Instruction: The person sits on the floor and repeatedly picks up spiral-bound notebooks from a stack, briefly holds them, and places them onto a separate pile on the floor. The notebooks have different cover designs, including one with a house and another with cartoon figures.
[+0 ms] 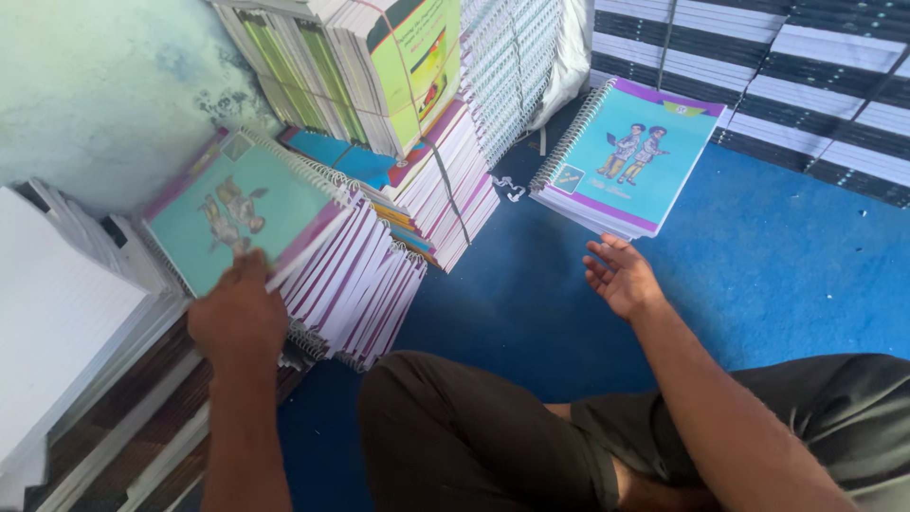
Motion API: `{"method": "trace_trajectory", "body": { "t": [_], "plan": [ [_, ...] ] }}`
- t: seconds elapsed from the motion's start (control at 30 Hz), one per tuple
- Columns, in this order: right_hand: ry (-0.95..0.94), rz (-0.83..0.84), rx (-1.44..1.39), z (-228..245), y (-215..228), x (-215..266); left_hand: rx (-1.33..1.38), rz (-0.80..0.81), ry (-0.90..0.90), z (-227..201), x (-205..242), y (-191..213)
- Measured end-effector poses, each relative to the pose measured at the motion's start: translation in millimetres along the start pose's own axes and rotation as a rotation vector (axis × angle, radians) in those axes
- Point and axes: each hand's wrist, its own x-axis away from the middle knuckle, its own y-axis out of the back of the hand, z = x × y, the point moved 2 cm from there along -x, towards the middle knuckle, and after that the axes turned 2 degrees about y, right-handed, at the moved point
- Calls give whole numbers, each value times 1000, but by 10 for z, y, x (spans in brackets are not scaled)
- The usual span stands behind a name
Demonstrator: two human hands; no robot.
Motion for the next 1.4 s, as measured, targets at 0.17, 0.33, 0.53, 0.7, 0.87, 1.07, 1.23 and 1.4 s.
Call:
{"method": "trace_trajectory", "body": {
  "t": [0.17, 0.33, 0.53, 0.7, 0.87, 1.07, 1.23, 1.4],
  "plan": [
    [-24, -9, 91, -36, -93, 51, 3, 314, 193, -361, 217, 404],
    [74, 145, 532, -178, -475, 265, 100, 348, 262, -654, 264, 763],
    [201, 402, 1092, -728, -1543, 1089, 202, 405, 362, -914, 287, 1082],
    [744, 786, 850, -956, -2645, 1784, 330, 405, 417, -1010, 321, 1300],
    [437, 953, 320, -1249, -3167, 1995, 463, 289, 414, -1104, 305, 1455],
    [411, 911, 301, -1617, -3196, 2166, 470, 175, 252, -1184, 330, 1406],
    [498, 711, 375, -1462, -3195, 2043, 842, -84, 15, -1109, 484, 1178],
    [403, 539, 330, -1197, -3083, 1860, 900, -220, 297, -682, 535, 700]
  ]
}}
